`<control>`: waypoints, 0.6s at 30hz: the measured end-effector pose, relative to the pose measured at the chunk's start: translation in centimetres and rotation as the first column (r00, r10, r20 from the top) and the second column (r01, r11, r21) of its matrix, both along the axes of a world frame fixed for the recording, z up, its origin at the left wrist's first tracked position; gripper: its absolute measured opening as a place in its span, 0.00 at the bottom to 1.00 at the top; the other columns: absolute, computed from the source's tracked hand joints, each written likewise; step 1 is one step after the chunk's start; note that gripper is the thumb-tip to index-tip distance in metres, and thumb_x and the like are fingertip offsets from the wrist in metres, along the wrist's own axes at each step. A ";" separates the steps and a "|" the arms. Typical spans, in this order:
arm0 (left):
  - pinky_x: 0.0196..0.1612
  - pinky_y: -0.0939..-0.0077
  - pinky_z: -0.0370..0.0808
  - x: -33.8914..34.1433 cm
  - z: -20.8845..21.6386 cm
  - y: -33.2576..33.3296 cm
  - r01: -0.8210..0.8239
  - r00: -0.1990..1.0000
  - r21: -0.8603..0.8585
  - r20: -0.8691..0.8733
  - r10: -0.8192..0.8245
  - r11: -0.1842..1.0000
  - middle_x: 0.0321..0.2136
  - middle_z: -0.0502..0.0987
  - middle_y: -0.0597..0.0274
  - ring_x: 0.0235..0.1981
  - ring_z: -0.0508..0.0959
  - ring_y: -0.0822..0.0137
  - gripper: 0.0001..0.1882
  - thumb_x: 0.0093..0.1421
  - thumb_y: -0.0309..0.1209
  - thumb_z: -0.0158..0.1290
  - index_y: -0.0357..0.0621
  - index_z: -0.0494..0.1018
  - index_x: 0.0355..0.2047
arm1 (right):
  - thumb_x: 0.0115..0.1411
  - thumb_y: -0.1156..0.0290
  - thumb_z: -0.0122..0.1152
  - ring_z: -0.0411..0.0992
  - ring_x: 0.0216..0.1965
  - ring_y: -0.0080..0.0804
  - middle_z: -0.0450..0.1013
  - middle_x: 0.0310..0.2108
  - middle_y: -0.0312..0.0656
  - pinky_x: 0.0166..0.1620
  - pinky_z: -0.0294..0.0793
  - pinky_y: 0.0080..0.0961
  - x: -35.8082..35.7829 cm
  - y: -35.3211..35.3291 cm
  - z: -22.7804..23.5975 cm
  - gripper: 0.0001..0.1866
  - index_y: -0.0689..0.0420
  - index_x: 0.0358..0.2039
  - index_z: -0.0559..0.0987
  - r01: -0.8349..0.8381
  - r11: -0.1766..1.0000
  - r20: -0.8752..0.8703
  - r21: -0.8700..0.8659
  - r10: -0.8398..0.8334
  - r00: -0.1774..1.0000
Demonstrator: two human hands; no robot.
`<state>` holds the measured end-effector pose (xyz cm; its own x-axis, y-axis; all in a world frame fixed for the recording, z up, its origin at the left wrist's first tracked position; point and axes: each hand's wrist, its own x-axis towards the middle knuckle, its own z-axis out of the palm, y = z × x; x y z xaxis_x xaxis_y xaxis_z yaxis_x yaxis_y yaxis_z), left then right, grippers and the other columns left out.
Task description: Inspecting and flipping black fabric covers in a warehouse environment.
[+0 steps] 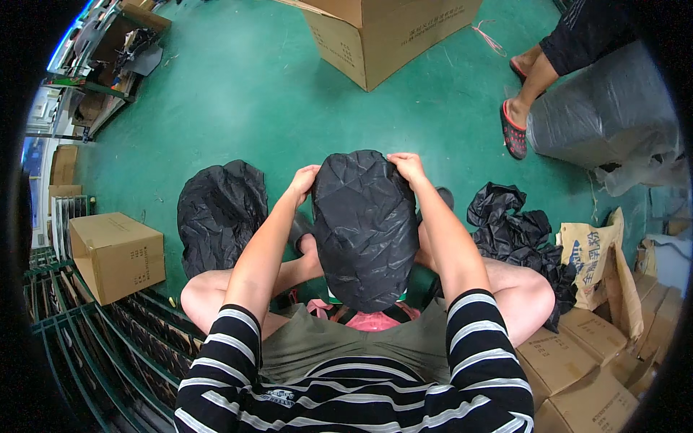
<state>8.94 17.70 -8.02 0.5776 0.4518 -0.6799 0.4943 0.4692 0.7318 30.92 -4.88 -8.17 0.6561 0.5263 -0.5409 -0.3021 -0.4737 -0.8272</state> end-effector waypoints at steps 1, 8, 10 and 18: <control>0.36 0.75 0.75 -0.3 -1.3 0.1 -0.002 1.000 -0.004 -0.010 0.002 1.000 0.32 0.81 0.65 0.31 0.78 0.72 0.12 0.69 0.36 0.48 0.42 0.77 0.38 | 0.60 0.60 0.65 0.75 0.36 0.26 0.80 0.37 0.39 0.42 0.73 0.27 -0.5 0.3 -0.7 0.14 0.59 0.36 0.85 0.072 0.994 -0.021 -0.086 -0.074 0.997; 0.40 0.65 0.76 -5.5 -7.1 -0.1 -0.184 0.973 -0.110 -0.163 0.165 0.977 0.32 0.81 0.57 0.30 0.78 0.62 0.22 0.70 0.50 0.41 0.44 0.74 0.39 | 0.62 0.48 0.58 0.76 0.36 0.34 0.80 0.33 0.46 0.43 0.72 0.31 -3.1 -3.3 -3.6 0.25 0.63 0.34 0.84 0.223 0.920 0.159 -0.324 -0.179 0.971; 0.45 0.65 0.75 -6.3 -6.1 -2.8 -0.272 0.959 -0.146 -0.119 0.256 0.951 0.36 0.80 0.55 0.35 0.79 0.61 0.25 0.70 0.51 0.40 0.42 0.74 0.41 | 0.63 0.44 0.53 0.76 0.37 0.38 0.79 0.33 0.51 0.45 0.71 0.34 -3.9 -6.4 -3.7 0.31 0.65 0.33 0.82 0.255 0.903 0.247 -0.345 -0.174 0.953; 0.41 0.64 0.70 -12.6 -1.9 -12.1 -0.248 0.922 0.588 -0.101 0.374 0.770 0.28 0.76 0.53 0.32 0.75 0.59 0.32 0.68 0.56 0.42 0.33 0.72 0.32 | 0.65 0.40 0.44 0.73 0.48 0.56 0.77 0.40 0.60 0.52 0.68 0.43 -12.0 -10.4 0.9 0.35 0.65 0.38 0.80 0.298 0.896 0.284 -0.329 -0.207 0.936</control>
<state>-3.69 5.62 -9.96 0.2181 0.9153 -0.3386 0.5572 0.1680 0.8132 18.89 -15.30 -7.26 0.8720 0.1233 -0.4737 -0.2696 -0.6867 -0.6751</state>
